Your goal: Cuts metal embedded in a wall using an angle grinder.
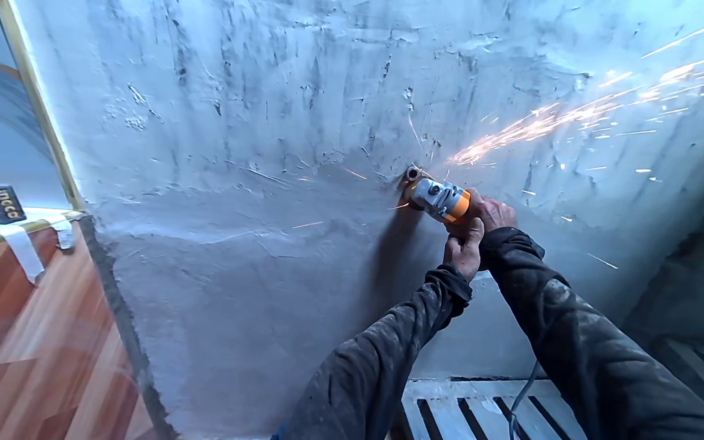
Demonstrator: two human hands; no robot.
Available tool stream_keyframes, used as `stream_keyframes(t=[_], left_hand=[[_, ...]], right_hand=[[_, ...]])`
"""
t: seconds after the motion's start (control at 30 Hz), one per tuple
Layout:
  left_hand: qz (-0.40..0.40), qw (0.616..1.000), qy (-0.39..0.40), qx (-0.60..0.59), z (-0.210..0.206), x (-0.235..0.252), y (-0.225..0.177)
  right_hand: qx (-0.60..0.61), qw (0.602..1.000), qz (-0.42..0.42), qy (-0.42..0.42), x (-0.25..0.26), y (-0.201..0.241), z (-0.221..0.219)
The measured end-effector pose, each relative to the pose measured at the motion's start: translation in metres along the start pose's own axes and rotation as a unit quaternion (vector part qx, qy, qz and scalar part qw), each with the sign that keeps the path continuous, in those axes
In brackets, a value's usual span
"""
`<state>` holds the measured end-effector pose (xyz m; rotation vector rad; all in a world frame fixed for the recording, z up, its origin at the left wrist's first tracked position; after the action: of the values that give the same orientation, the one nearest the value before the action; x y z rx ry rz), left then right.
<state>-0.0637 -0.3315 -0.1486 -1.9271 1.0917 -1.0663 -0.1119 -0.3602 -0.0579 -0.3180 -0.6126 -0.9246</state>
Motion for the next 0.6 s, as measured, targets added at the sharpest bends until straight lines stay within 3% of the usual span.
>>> stream_keyframes(t=[0.6], left_hand=[[-0.007, 1.000, -0.010, 0.013, -0.0019, 0.0009, -0.0001]], right_hand=[[0.004, 1.000, -0.001, -0.004, 0.0014, -0.0023, 0.0000]])
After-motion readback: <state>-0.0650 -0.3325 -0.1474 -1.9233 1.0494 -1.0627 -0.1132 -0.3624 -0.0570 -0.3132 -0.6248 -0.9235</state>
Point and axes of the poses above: each hand's wrist, its own x-axis towards the middle knuckle, its own z-axis out of the back of the hand, y = z × x, the point moved 4 cm from there along x, towards the middle knuckle
